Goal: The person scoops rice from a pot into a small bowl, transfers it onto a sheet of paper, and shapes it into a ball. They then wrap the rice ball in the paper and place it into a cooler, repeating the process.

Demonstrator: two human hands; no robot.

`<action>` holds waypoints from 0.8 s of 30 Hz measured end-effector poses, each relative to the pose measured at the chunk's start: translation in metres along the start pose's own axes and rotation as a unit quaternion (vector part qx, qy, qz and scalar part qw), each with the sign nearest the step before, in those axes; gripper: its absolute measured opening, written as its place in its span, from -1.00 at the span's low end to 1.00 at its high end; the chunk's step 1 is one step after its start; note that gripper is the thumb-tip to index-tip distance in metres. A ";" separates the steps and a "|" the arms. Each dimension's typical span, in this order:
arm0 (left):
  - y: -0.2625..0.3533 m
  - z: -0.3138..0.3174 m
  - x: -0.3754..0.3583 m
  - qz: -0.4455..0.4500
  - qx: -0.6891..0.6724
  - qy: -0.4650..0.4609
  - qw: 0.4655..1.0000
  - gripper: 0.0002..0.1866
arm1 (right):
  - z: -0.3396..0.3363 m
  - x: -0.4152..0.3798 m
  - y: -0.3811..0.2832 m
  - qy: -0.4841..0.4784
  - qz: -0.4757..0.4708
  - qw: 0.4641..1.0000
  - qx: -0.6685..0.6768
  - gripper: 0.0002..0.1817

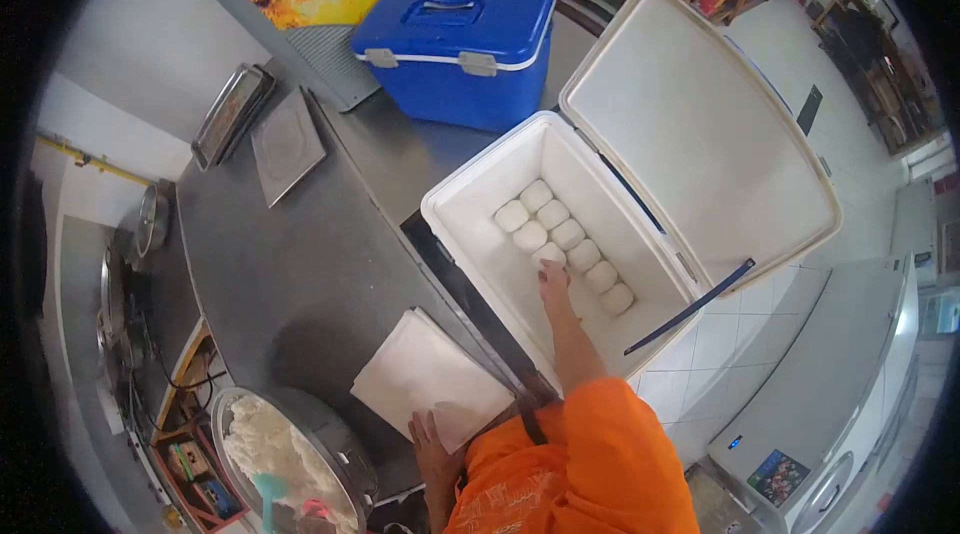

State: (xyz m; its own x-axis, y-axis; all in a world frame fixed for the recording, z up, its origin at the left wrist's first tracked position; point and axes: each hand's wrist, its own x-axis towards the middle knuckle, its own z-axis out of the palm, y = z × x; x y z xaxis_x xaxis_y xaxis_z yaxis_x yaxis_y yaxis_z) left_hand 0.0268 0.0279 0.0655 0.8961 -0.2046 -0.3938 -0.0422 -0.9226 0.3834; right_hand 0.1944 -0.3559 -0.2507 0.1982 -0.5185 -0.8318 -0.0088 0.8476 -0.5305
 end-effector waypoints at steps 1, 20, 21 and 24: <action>0.003 0.001 0.001 -0.001 -0.018 0.015 1.000 -0.11 | 0.011 -0.004 -0.004 0.063 0.011 0.996 0.058 -0.69; -0.022 0.052 -0.019 0.053 -0.129 0.190 0.972 -0.89 | -0.004 -0.091 -0.086 -0.105 -0.321 0.917 -0.210 -0.77; -0.019 0.053 -0.019 0.030 -0.161 0.207 0.965 -0.90 | 0.011 -0.144 -0.089 -0.088 -0.547 0.800 -0.230 -0.82; -0.014 0.049 -0.022 -0.003 -0.186 0.234 0.954 -0.92 | 0.006 -0.323 -0.112 -0.270 -0.653 0.660 -0.255 -0.88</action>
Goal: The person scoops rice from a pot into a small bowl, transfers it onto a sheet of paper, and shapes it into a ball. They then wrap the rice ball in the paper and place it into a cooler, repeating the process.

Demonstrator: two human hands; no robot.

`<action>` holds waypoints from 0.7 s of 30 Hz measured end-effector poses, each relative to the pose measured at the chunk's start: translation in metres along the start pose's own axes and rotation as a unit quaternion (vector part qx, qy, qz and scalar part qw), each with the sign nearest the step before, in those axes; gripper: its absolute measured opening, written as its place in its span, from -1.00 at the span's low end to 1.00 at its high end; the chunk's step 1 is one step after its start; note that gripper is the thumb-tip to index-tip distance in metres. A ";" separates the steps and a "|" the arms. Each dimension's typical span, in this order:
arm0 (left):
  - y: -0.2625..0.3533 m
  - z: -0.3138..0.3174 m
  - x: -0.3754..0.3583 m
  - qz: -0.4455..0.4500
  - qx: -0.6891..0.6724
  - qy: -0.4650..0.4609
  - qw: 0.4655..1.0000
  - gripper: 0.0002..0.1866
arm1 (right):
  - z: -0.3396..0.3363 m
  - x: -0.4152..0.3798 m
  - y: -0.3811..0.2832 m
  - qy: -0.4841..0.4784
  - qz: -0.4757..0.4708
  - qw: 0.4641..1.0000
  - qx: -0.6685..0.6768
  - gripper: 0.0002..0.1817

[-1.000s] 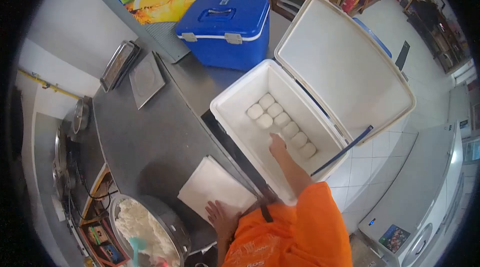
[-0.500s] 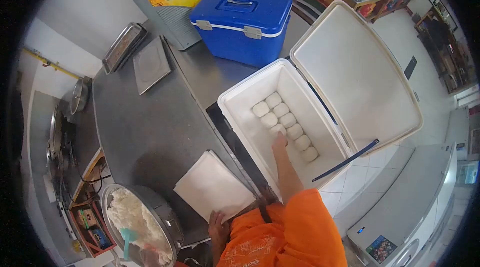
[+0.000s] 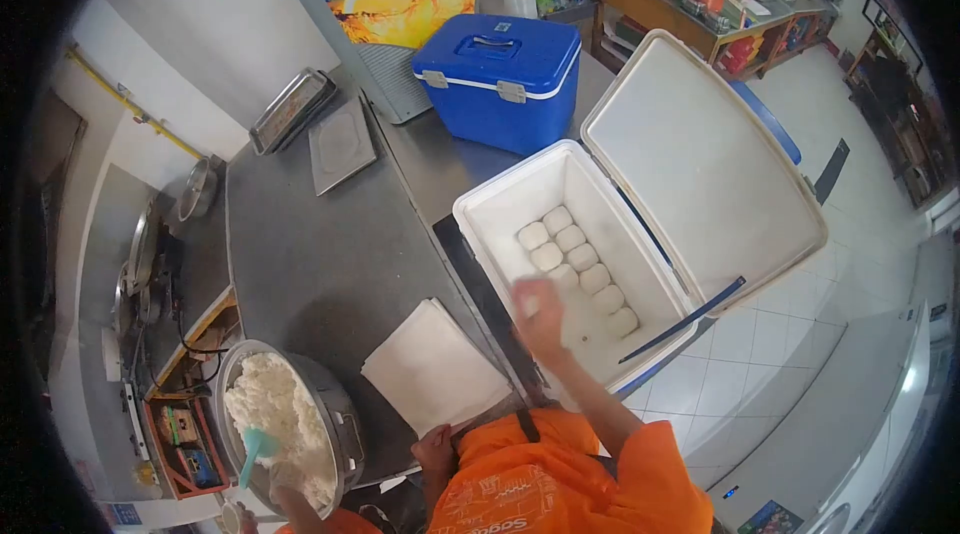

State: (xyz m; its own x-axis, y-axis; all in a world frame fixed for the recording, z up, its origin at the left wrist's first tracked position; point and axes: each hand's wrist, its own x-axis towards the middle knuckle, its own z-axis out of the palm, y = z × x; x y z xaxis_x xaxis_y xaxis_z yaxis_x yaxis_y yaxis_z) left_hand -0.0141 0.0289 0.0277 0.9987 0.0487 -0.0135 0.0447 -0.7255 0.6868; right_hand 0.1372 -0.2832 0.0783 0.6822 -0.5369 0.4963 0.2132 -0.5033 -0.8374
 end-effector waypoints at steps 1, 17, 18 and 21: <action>0.001 -0.001 0.000 -0.007 0.008 0.010 1.000 -0.93 | -0.001 -0.019 -0.020 -0.135 -0.030 0.990 0.027 -0.86; -0.009 0.016 0.003 -0.019 -0.084 0.100 0.991 -0.85 | 0.041 -0.143 0.022 -0.544 -0.258 0.798 0.017 -0.83; -0.008 0.015 0.005 0.090 0.007 0.143 0.986 -0.77 | 0.040 -0.142 0.024 -0.527 -0.266 0.807 0.012 -0.83; -0.041 0.025 0.006 0.191 0.089 0.091 0.973 -0.86 | 0.040 -0.133 0.028 -0.586 -0.187 0.788 0.022 -0.88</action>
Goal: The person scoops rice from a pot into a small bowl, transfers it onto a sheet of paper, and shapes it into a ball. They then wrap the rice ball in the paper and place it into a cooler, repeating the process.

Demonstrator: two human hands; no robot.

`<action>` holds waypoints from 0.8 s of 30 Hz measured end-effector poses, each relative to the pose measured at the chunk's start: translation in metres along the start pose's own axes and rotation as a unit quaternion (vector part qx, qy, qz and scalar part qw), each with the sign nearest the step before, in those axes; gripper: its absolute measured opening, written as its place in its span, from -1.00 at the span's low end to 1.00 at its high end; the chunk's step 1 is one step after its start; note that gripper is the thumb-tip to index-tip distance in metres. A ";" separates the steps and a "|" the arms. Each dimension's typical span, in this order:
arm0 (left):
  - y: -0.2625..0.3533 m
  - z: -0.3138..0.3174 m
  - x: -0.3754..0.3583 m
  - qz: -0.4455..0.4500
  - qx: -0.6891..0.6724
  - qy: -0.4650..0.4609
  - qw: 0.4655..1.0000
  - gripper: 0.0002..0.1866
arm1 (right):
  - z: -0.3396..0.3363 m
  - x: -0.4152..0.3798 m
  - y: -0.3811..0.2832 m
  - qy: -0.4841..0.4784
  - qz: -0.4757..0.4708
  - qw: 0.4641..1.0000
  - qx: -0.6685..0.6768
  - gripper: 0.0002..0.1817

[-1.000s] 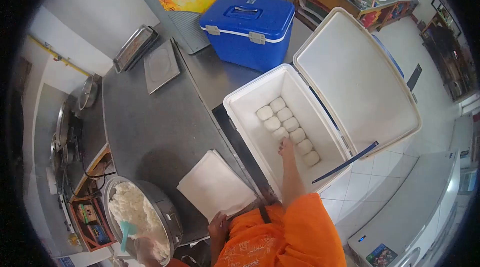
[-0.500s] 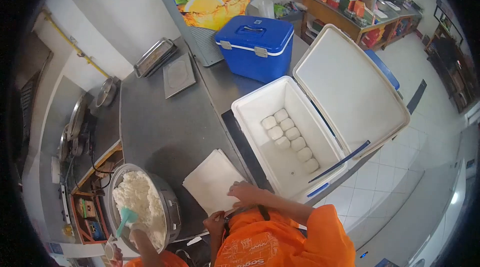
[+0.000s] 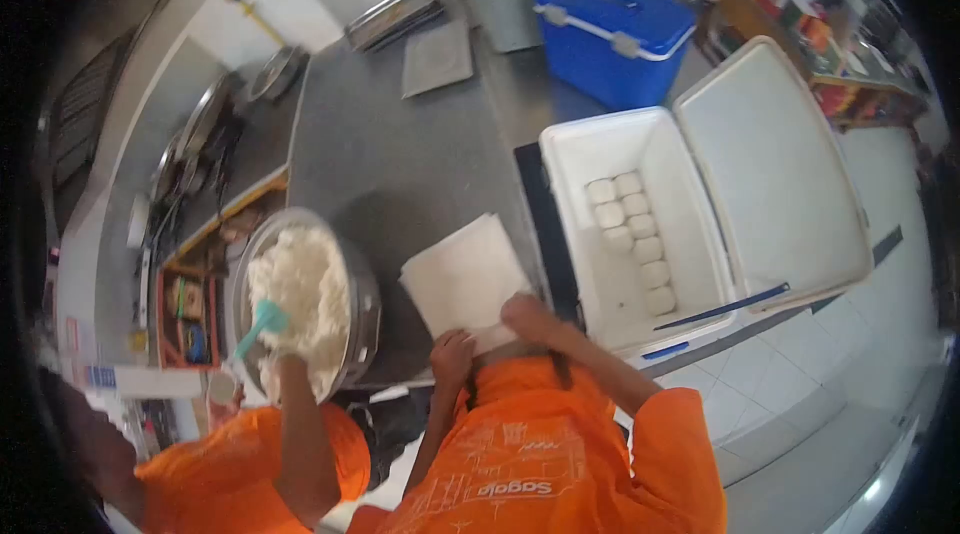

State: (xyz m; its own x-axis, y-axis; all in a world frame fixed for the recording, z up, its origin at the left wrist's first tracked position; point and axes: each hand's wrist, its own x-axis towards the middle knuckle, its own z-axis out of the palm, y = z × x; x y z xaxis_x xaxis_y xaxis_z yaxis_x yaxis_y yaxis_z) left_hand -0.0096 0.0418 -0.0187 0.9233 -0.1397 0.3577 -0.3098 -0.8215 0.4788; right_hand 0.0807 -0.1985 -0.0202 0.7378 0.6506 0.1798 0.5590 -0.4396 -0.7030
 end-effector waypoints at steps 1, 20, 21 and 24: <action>0.003 -0.006 -0.010 -0.018 0.011 0.001 1.000 -0.86 | -0.004 -0.001 -0.003 0.013 0.010 1.000 0.023 -0.89; 0.011 -0.008 0.002 -0.272 -0.209 0.028 0.939 -0.85 | -0.020 0.009 -0.005 0.005 0.088 0.994 0.069 -0.82; 0.010 -0.005 0.000 -0.275 -0.210 0.027 0.938 -0.85 | -0.020 0.011 -0.007 0.006 0.084 0.993 0.084 -0.84; 0.011 -0.001 -0.007 -0.247 -0.170 0.041 0.953 -0.87 | -0.023 0.011 -0.011 -0.016 0.098 0.991 0.095 -0.86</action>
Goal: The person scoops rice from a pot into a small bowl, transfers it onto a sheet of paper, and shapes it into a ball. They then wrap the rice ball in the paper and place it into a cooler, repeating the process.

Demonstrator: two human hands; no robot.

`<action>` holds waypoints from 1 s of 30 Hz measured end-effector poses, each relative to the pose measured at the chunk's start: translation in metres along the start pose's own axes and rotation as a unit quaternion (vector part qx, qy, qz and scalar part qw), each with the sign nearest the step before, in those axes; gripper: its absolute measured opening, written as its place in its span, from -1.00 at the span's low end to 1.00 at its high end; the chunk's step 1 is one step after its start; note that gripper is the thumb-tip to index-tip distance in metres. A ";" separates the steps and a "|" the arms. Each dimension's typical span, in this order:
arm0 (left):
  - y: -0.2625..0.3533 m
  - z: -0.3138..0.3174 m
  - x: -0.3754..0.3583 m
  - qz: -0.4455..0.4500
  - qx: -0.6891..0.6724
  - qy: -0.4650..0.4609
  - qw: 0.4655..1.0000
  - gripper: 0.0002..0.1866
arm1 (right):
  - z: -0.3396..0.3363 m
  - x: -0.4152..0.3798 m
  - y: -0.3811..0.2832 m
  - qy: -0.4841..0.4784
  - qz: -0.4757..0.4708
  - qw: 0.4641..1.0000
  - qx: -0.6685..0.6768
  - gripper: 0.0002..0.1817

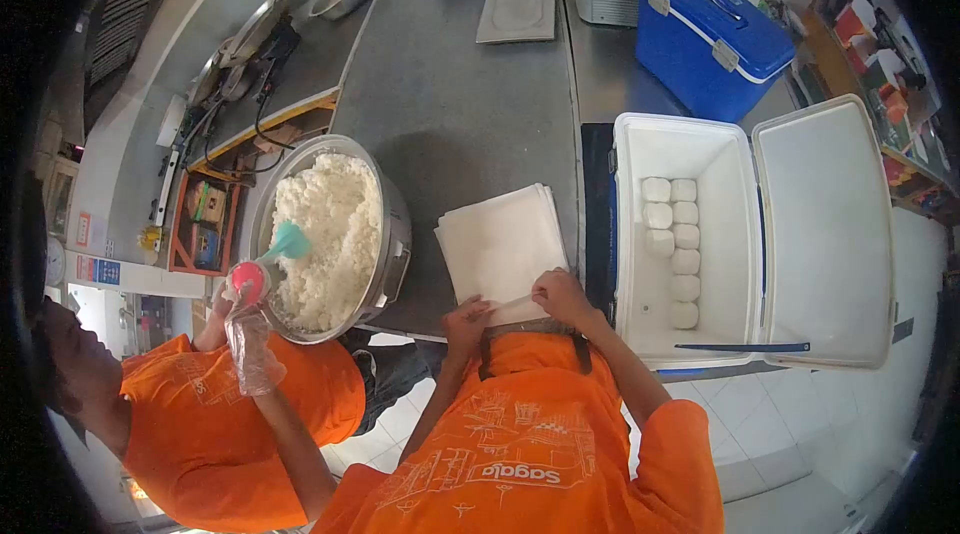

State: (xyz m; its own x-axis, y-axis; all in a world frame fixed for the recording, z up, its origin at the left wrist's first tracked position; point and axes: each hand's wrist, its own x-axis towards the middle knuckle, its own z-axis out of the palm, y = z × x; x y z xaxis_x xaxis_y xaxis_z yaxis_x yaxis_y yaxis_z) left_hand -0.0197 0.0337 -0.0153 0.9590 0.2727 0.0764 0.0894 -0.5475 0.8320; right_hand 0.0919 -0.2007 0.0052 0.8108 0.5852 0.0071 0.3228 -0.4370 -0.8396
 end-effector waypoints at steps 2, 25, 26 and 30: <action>0.005 0.004 -0.006 -0.068 -0.075 0.018 0.995 -0.89 | 0.000 -0.002 -0.002 0.001 -0.005 1.000 -0.020 -0.85; 0.021 -0.020 0.043 0.082 0.303 -0.236 0.920 -0.86 | 0.109 -0.057 -0.378 -0.827 -0.346 0.408 0.173 -0.56; 0.018 -0.012 0.041 0.086 0.332 -0.243 0.908 -0.86 | 0.113 -0.064 -0.379 -0.834 -0.346 0.398 0.164 -0.56; 0.002 0.001 0.042 0.144 0.331 -0.233 0.903 -0.85 | 0.119 -0.077 -0.381 -0.840 -0.348 0.388 0.153 -0.55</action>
State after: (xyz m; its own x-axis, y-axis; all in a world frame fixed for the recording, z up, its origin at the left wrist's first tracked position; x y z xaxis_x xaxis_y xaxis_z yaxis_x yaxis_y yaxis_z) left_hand 0.0206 0.0433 -0.0110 0.9634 -0.2348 -0.1294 -0.1892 -0.9374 0.2922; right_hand -0.1516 0.0021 0.2592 -0.9647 0.2216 0.1424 -0.1039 0.1769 -0.9787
